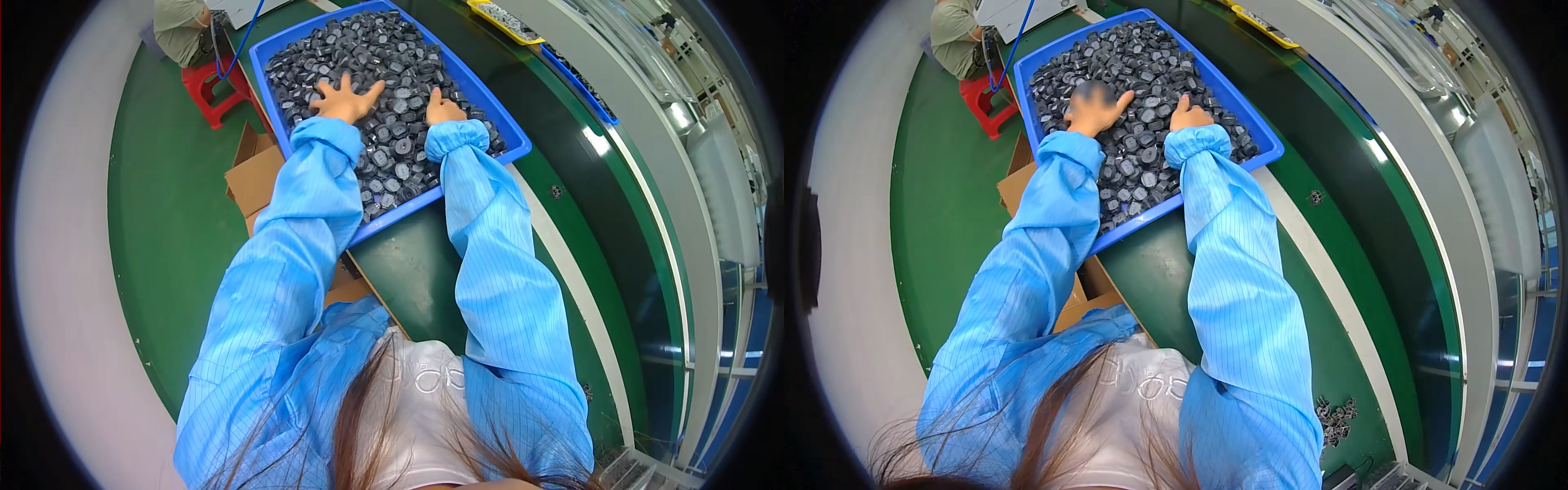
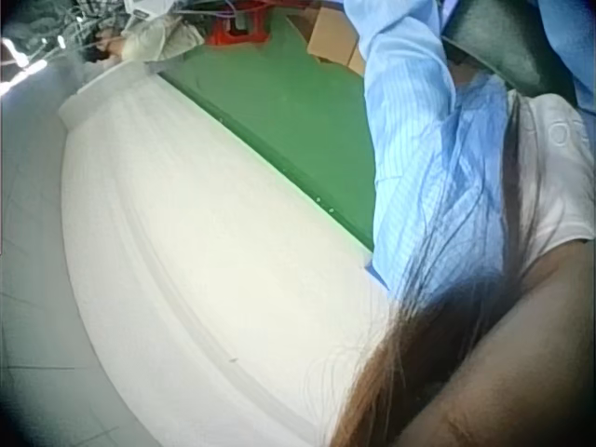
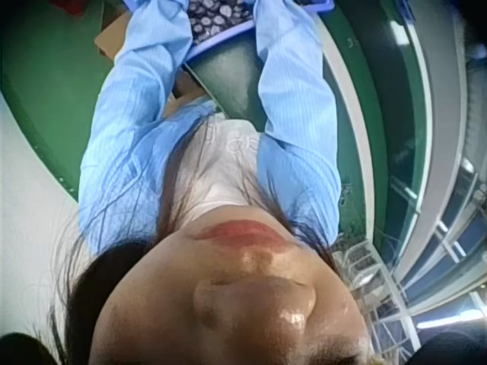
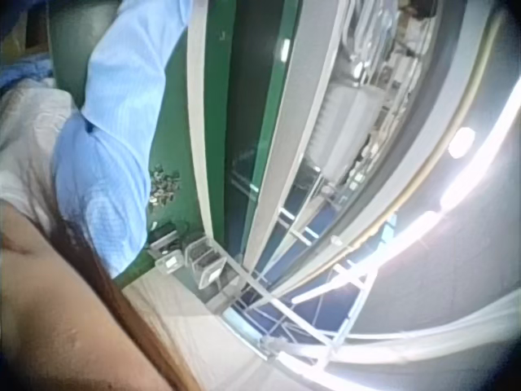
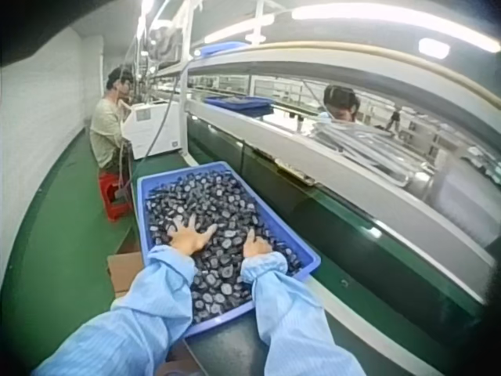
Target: The person assembles small electronic components by hand on a green workbench. They pick up gray plastic housings and metal pin connectors, insert the pins into the housings, and place the finished units on the table. The person also moves a blue bin of parts to the side to clear the workspace.
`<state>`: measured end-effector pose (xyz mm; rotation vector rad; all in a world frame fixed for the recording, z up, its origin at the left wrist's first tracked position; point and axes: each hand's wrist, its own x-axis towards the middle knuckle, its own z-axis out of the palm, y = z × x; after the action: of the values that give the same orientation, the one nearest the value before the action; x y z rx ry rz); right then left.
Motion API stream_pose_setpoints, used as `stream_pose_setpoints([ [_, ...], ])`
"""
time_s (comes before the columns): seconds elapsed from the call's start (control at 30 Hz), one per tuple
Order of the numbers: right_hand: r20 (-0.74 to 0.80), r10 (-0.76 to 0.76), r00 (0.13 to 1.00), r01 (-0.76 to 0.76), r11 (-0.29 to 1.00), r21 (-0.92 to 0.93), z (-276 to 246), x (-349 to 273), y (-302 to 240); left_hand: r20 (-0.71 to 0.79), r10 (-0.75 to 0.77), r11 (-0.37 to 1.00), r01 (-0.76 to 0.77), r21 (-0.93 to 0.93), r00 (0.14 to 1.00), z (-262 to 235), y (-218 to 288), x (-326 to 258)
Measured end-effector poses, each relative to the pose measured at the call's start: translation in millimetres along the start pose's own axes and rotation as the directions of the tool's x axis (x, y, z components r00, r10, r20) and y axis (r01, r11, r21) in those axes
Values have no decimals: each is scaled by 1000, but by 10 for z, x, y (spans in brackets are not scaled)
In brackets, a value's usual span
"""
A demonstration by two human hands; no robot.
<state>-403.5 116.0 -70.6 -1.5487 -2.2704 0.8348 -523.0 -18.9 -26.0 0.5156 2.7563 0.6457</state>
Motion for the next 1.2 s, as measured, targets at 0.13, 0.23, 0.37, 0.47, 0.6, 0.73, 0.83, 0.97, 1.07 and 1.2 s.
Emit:
stream_pose_setpoints([
  [0.13, 60, 19, 998, -22, 998, 53, -28, 16, -39, -10, 11, 997, -11, 70, 1000, 106, 46, -66],
  [0.23, 112, 35, 993, -38, 999, 28, -22, 30, -25, -24, 65, 996, -63, 56, 998, 158, 55, -173],
  [0.37, 33, 102, 994, -107, 944, 313, 32, -188, -164, -118, 146, 989, -141, 51, 982, 267, 23, -221],
  [0.47, 13, 86, 996, -81, 855, 513, 38, -360, -321, -258, 224, 970, -240, -35, 940, 439, -112, -101],
  [0.6, 0, -14, 1000, 11, 781, 625, 104, -397, -303, -329, 197, 923, -288, -255, 924, 489, 5, -268],
  [0.73, 19, -44, 999, 11, 600, 800, 224, -420, -330, -304, 357, 868, -434, -241, 883, 468, 38, -366],
  [0.83, -6, -37, 999, 23, 470, 882, 214, -403, -277, -370, 400, 814, -510, -277, 839, 573, 88, -386],
  [0.97, 3, -42, 999, 15, 427, 904, 112, -453, -276, -404, 215, 725, -423, -543, 889, 671, 173, -429],
  [1.07, -67, -143, 987, 118, 387, 915, 23, -497, -264, -437, 229, 694, -460, -553, 870, 695, 190, -394],
  [1.2, -102, -56, 993, 114, 313, 943, -37, -578, -240, -462, 173, 643, -455, -616, 870, 534, 378, -729],
])
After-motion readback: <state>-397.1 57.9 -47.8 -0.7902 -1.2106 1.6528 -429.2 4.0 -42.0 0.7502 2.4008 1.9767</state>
